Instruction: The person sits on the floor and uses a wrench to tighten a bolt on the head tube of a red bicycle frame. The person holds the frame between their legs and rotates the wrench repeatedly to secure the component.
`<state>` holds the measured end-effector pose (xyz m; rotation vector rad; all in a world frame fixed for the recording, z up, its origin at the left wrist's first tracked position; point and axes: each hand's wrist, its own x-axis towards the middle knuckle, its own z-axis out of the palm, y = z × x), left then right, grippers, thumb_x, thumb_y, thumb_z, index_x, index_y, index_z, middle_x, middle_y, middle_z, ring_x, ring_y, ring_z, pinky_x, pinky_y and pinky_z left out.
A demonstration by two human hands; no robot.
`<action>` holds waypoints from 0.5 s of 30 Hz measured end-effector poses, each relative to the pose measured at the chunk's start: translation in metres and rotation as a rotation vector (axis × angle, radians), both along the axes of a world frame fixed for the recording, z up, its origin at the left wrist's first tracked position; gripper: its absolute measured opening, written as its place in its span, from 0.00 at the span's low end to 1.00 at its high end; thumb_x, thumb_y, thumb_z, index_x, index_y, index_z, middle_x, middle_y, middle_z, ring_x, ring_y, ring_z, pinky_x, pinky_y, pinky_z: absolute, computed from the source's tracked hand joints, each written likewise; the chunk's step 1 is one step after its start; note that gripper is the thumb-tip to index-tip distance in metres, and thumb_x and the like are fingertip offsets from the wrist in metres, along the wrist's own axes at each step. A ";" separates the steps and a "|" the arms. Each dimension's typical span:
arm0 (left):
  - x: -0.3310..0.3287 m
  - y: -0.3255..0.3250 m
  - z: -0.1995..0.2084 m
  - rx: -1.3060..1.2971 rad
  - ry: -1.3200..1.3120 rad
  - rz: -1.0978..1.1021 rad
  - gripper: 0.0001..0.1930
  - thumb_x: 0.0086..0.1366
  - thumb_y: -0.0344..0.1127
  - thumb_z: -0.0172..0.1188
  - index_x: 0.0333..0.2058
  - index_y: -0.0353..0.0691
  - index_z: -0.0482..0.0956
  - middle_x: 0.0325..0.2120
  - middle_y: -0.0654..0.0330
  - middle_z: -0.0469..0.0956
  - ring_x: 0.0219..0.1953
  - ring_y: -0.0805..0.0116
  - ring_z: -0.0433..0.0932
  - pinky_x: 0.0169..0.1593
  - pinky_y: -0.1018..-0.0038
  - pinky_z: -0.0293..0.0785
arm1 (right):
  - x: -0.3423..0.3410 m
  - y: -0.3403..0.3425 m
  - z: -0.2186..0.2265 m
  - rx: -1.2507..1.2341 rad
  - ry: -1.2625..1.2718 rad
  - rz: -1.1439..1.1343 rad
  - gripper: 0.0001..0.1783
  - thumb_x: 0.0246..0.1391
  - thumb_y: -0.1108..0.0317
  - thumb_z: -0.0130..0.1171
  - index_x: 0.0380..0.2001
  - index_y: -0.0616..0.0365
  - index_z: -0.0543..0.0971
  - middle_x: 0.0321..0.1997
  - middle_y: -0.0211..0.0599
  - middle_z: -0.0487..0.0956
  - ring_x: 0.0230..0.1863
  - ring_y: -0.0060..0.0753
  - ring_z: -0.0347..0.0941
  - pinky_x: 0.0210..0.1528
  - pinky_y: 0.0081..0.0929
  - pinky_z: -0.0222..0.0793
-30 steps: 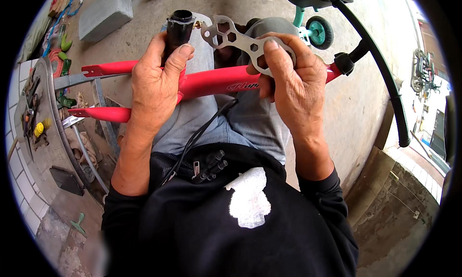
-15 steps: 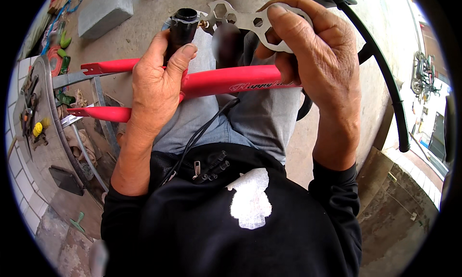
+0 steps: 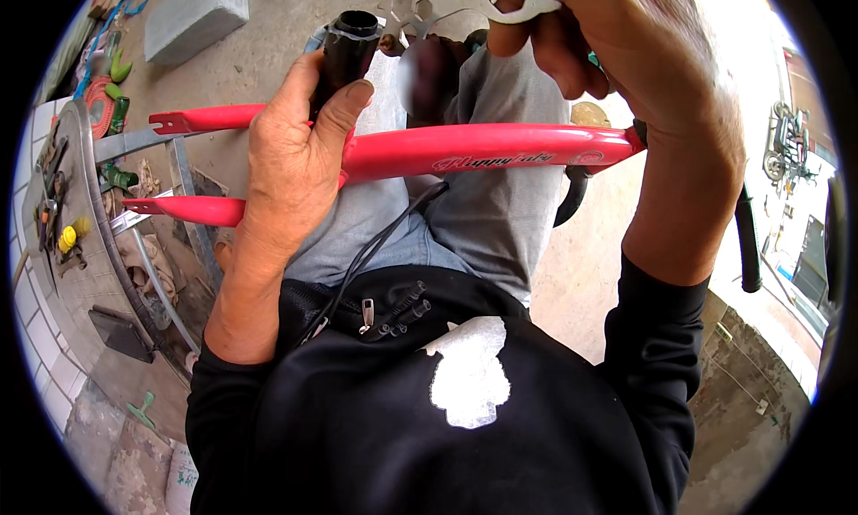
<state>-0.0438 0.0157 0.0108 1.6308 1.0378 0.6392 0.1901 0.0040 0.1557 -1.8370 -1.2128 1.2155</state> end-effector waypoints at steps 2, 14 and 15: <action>0.001 0.000 0.000 -0.010 -0.002 0.004 0.17 0.75 0.44 0.58 0.49 0.34 0.77 0.39 0.61 0.83 0.42 0.75 0.80 0.48 0.79 0.74 | 0.000 0.004 -0.002 0.113 0.018 0.072 0.17 0.64 0.63 0.55 0.35 0.70 0.82 0.23 0.43 0.83 0.13 0.20 0.75 0.15 0.19 0.73; 0.002 0.000 0.001 -0.025 0.008 0.017 0.15 0.76 0.42 0.57 0.48 0.34 0.77 0.38 0.61 0.82 0.43 0.77 0.79 0.48 0.79 0.74 | -0.011 -0.037 -0.031 0.209 -0.271 0.136 0.15 0.67 0.61 0.59 0.41 0.65 0.82 0.24 0.34 0.82 0.16 0.14 0.71 0.17 0.13 0.67; 0.003 0.000 0.000 -0.022 -0.014 0.016 0.15 0.76 0.41 0.57 0.48 0.34 0.77 0.38 0.61 0.82 0.43 0.77 0.79 0.48 0.80 0.74 | -0.016 -0.046 -0.040 0.193 -0.283 0.112 0.15 0.68 0.61 0.59 0.43 0.65 0.82 0.24 0.34 0.81 0.16 0.13 0.71 0.17 0.13 0.67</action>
